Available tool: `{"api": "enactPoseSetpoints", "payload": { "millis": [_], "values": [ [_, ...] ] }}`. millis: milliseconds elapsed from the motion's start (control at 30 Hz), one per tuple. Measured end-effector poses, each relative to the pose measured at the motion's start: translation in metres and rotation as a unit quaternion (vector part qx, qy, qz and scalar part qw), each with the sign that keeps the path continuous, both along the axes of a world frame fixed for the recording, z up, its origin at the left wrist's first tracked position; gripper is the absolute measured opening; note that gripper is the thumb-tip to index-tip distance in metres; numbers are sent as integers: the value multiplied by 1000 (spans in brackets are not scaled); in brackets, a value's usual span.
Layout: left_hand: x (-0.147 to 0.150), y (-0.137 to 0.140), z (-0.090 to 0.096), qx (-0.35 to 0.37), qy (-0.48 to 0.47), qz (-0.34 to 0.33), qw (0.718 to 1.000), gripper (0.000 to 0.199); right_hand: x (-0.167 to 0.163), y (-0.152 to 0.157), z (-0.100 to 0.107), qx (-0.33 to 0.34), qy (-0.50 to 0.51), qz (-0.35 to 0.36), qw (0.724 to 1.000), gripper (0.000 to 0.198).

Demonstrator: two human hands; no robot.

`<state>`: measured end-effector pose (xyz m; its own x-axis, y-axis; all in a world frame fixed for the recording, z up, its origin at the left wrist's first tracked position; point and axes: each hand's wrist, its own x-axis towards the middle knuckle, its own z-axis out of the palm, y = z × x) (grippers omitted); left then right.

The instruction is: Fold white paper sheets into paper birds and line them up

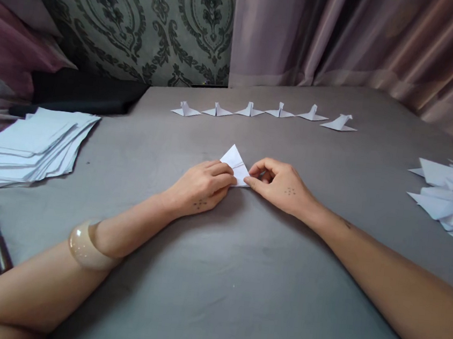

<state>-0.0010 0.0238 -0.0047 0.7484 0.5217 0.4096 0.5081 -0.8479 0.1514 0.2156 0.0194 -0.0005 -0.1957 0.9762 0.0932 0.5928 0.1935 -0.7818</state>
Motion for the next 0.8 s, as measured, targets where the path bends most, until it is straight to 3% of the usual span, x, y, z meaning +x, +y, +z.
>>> {"api": "enactPoseSetpoints", "payload": {
  "millis": [167,233,300,400,567,667,800],
  "values": [
    [0,-1,2,21,-43,35,998,19,-3,0,-4,-5,60,34,998,25],
    [-1,-1,3,60,-90,100,989,26,-3,-2,-4,47,40,43,997,22],
    [-3,-1,5,98,-118,159,975,45,-2,-4,-2,140,-12,61,988,13],
    [-6,-1,5,123,-105,179,971,57,1,-8,2,286,-126,91,945,21],
    [-11,0,5,172,-24,102,980,12,3,-9,2,424,-236,107,868,31],
    [-12,1,6,162,17,58,985,13,3,-8,-2,415,-264,124,862,30],
    [-11,2,5,125,35,40,991,12,3,-11,-5,327,-290,146,888,25]
  ]
}}
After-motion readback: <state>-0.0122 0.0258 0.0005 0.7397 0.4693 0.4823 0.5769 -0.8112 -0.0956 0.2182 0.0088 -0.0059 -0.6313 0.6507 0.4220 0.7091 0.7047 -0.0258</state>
